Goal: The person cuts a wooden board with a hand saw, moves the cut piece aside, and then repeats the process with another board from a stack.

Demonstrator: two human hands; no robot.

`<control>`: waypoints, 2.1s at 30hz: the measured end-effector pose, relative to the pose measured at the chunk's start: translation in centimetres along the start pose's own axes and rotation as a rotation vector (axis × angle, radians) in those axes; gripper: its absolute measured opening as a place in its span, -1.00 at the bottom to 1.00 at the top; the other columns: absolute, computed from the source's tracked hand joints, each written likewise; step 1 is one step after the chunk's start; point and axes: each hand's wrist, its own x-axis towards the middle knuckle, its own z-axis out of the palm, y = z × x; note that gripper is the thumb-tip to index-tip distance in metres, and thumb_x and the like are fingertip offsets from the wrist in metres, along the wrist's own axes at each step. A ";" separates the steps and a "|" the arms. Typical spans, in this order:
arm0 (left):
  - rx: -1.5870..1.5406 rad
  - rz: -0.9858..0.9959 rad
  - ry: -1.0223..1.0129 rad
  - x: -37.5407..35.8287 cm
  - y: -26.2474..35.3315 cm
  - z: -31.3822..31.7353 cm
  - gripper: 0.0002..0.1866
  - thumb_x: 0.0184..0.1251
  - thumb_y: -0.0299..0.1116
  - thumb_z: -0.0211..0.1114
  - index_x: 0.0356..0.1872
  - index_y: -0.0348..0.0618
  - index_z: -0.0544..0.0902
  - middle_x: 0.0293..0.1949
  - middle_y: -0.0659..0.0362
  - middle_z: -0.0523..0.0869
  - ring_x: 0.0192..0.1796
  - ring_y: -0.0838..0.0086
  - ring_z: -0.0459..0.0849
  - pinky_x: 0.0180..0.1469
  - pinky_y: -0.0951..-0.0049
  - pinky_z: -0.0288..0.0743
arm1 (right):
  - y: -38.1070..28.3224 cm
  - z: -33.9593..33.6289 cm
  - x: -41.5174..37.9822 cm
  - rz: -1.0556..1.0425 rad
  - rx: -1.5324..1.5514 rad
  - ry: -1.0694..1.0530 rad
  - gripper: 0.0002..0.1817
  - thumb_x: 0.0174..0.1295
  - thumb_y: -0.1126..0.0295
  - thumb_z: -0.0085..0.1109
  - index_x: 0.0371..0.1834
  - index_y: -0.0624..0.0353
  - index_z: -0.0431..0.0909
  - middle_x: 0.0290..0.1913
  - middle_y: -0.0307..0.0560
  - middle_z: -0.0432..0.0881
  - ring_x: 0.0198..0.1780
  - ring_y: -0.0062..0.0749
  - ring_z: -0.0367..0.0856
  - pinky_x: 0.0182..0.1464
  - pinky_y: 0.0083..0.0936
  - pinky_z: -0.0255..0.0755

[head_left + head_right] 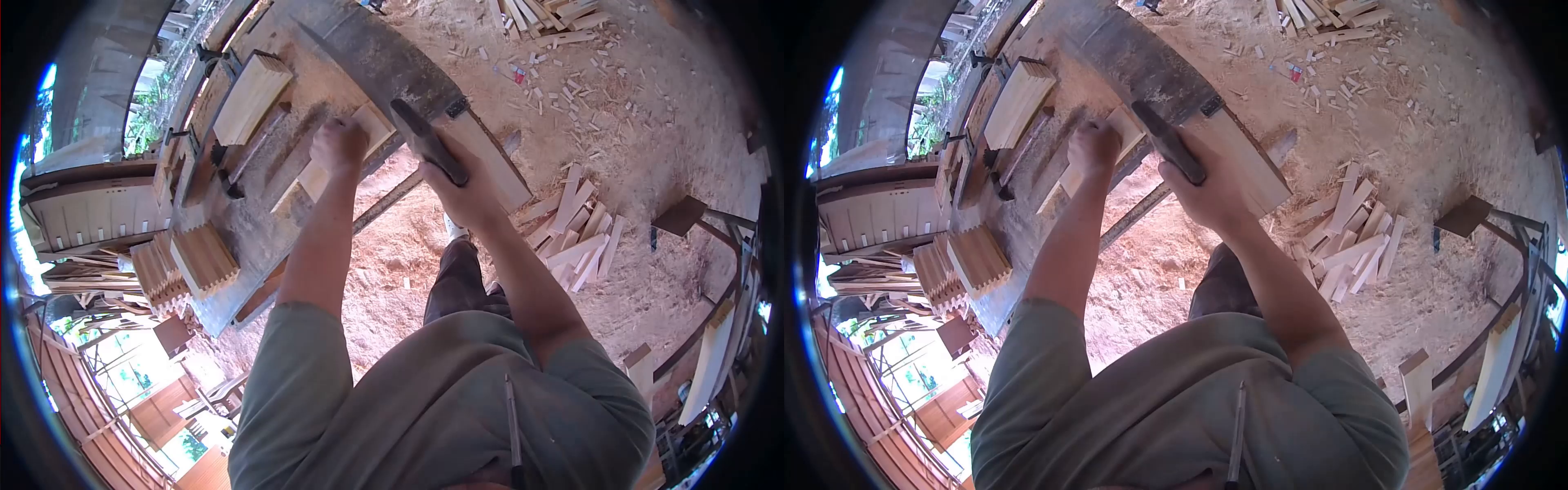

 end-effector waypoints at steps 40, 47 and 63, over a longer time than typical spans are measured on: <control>-0.035 0.000 0.054 0.0 0.1 0.6 -0.63 0.28 -0.17 0.10 -0.51 -0.11 0.80 -0.42 -0.11 0.77 -0.30 -0.02 0.79 -0.10 0.05 0.64 | 2.3 -0.6 -5.3 -0.093 -0.117 0.036 -0.43 0.31 0.36 0.25 0.37 0.25 0.40 -0.11 0.00 0.70 -0.09 -0.43 0.65 0.02 -0.45 0.50; -0.162 0.098 0.101 -0.6 -0.2 0.9 -0.64 0.27 -0.16 0.15 -0.61 -0.10 0.74 -0.50 -0.09 0.74 -0.37 -0.05 0.74 -0.16 -0.01 0.58 | 2.7 1.0 9.3 0.221 0.531 0.030 -0.78 0.37 0.31 0.22 -0.06 0.22 0.58 -0.50 -0.18 0.58 -0.64 -0.49 0.46 -0.60 -0.47 0.35; -0.239 0.532 0.109 -8.3 -10.4 -2.1 -0.60 0.21 -0.08 0.37 -0.20 -0.27 0.76 0.33 -0.06 0.49 0.39 0.03 0.39 0.42 -0.10 0.15 | -25.8 -1.2 -7.7 -0.422 0.497 -0.513 -0.68 0.19 0.66 0.18 0.03 0.22 0.64 -0.47 -0.09 0.55 -0.54 -0.43 0.47 -0.46 -0.49 0.34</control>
